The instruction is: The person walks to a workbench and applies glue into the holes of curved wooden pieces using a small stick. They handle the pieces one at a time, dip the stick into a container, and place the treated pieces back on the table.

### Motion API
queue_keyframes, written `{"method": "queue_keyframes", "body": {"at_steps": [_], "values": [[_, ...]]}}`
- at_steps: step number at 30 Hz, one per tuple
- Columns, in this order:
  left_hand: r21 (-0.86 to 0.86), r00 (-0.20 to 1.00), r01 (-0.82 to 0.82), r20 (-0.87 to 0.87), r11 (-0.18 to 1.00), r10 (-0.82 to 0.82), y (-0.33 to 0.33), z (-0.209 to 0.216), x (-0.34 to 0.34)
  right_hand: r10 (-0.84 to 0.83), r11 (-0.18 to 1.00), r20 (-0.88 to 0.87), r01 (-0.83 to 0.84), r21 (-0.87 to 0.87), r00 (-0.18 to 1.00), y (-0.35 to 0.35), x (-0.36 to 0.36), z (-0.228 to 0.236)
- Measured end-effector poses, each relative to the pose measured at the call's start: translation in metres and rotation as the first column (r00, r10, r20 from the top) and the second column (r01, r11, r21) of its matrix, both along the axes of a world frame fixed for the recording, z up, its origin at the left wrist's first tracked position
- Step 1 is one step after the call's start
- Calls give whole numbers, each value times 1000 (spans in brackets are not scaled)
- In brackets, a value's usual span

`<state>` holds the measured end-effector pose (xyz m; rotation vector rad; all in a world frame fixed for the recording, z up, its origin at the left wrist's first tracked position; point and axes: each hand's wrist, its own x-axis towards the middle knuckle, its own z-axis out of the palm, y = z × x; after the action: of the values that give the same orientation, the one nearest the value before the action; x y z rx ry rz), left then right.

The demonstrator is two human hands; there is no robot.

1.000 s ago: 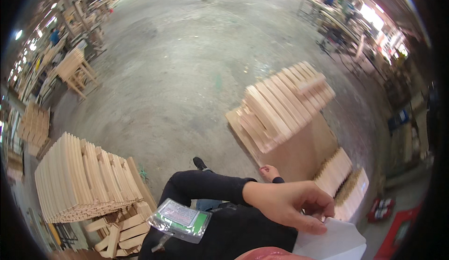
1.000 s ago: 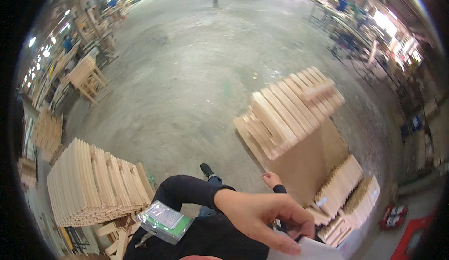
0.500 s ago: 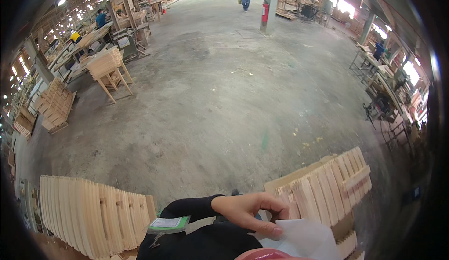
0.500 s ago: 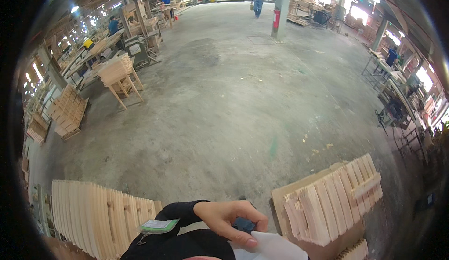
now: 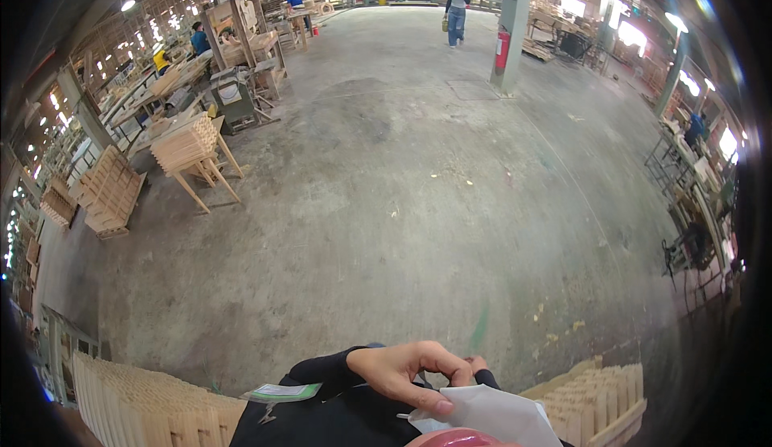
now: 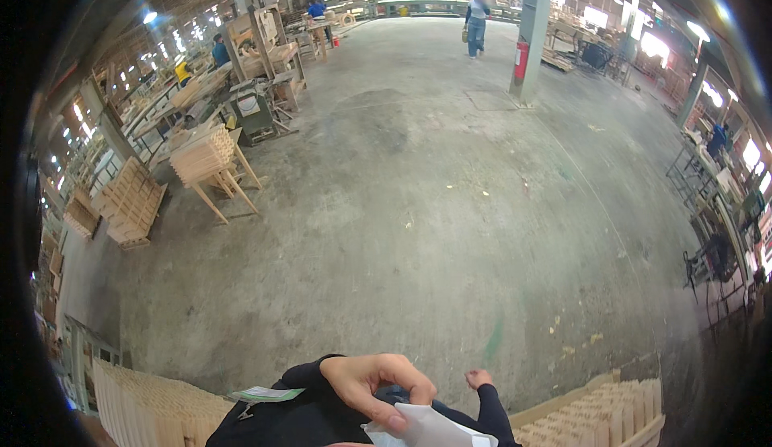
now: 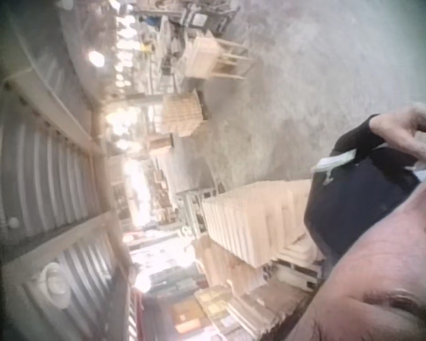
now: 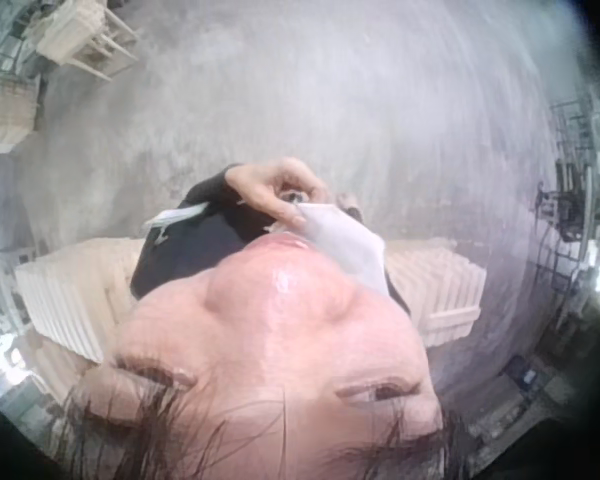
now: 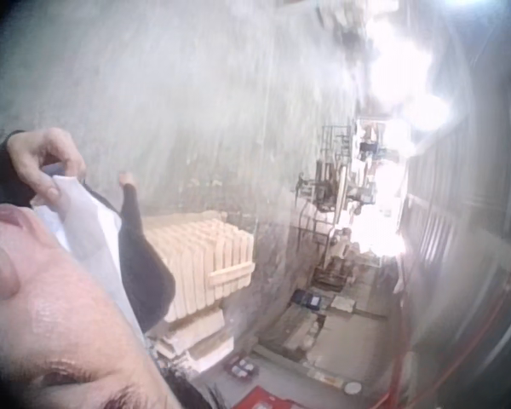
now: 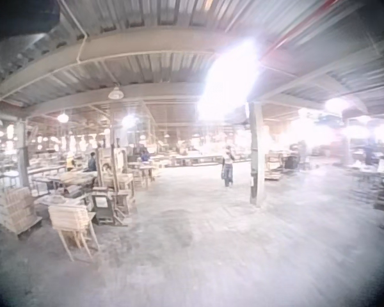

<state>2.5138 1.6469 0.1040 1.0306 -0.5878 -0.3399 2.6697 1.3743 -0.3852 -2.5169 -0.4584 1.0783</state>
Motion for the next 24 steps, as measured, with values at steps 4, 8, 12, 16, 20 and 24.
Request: {"method": "queue_keyframes", "body": {"at_steps": [4, 8, 12, 16, 20, 24], "values": [[-8, 998, 26, 50, 1000, -26, 56, -24, 92, -189, 932, -77, 203, 299, 979, 107, 110, 30], [56, 990, -23, 142, 998, 15, 130, -34, 192, -84, 962, 59, 65, 266, 995, 174, 194, 23], [-9, 990, 73, 125, 997, -71, 198, -19, 300, -92, 995, -65, 90, -43, 994, 153, 268, -52], [27, 973, 189, 130, 982, -191, 252, -13, 411, -286, 929, -325, 178, -325, 902, 149, 352, -84], [44, 957, 274, 85, 961, -277, 290, -17, 522, -396, 912, -264, 343, -225, 880, 203, 468, -61], [10, 961, 258, 96, 966, -258, 323, -28, 634, -437, 899, -211, 430, -79, 874, 236, 563, -60]]}}
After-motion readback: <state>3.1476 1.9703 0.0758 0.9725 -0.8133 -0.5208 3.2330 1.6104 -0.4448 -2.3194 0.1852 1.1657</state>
